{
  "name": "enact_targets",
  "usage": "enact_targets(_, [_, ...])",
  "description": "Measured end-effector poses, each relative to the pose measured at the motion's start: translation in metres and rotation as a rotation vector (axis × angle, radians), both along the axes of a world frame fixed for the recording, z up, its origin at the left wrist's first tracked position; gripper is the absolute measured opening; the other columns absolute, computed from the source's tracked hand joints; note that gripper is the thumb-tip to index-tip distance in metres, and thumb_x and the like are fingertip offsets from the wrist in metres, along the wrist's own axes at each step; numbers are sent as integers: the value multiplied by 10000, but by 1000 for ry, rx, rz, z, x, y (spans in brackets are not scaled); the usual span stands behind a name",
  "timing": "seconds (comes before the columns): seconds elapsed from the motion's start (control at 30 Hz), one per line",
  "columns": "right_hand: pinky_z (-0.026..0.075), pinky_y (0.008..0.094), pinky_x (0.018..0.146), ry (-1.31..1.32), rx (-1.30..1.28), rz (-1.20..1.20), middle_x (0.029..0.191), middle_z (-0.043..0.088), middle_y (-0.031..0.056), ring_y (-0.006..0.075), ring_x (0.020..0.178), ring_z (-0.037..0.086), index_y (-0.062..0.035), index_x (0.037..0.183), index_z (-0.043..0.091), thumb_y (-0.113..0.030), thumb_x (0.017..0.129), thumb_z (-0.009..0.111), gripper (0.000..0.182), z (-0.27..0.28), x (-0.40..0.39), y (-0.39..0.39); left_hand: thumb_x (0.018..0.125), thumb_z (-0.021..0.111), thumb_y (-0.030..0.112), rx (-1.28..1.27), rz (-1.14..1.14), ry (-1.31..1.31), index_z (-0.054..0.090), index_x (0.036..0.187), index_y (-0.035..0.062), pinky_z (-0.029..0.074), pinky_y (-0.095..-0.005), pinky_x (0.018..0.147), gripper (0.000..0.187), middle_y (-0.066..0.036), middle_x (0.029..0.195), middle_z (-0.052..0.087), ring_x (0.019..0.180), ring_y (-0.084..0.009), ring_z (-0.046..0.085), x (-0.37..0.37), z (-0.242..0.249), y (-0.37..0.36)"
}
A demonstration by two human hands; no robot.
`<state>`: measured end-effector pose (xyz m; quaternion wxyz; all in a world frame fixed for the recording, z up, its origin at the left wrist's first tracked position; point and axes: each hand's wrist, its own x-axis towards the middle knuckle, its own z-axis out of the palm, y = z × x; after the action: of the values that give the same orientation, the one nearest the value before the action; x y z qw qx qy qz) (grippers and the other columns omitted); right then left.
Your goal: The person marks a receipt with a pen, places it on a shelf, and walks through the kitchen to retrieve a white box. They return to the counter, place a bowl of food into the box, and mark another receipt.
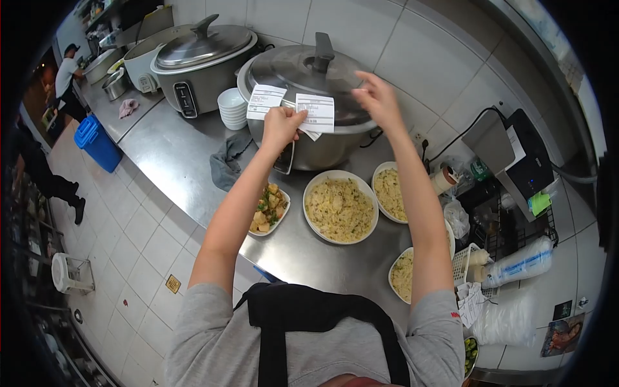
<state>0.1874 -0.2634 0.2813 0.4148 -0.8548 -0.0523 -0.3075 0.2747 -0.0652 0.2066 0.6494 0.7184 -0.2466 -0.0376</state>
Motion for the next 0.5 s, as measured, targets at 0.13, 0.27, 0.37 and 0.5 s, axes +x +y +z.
enact_targets(0.13, [343,206,493,151,-50,43,572,448,-27,53,533,420,-20,1175,432,-75,785,599,428,-4,53,24,763,613,187,-2,-13,-18,564,527,-28,414,-251,359,322,-82,453,547,363,-118,528,2,1,2])
enact_targets(0.27, [335,218,497,180,-78,63,560,462,-26,59,535,428,-21,1188,423,-88,760,630,479,-10,64,26,751,595,179,4,-11,-32,580,532,-34,428,-249,374,305,-102,459,556,365,-135,538,2,8,4])
enact_targets(0.37, [329,225,502,240,-151,-13,560,481,-11,63,537,434,-22,1198,419,-94,725,661,537,-12,63,27,757,597,200,35,6,-55,588,550,-36,407,-247,364,315,-85,447,538,361,-130,522,6,8,1])
enact_targets(0.5, [370,268,520,248,-278,-84,581,528,38,131,553,498,-27,1214,408,-109,680,691,610,-13,65,31,777,603,269,92,23,-111,598,576,-41,383,-247,351,369,-63,437,519,355,-116,494,12,9,-2])
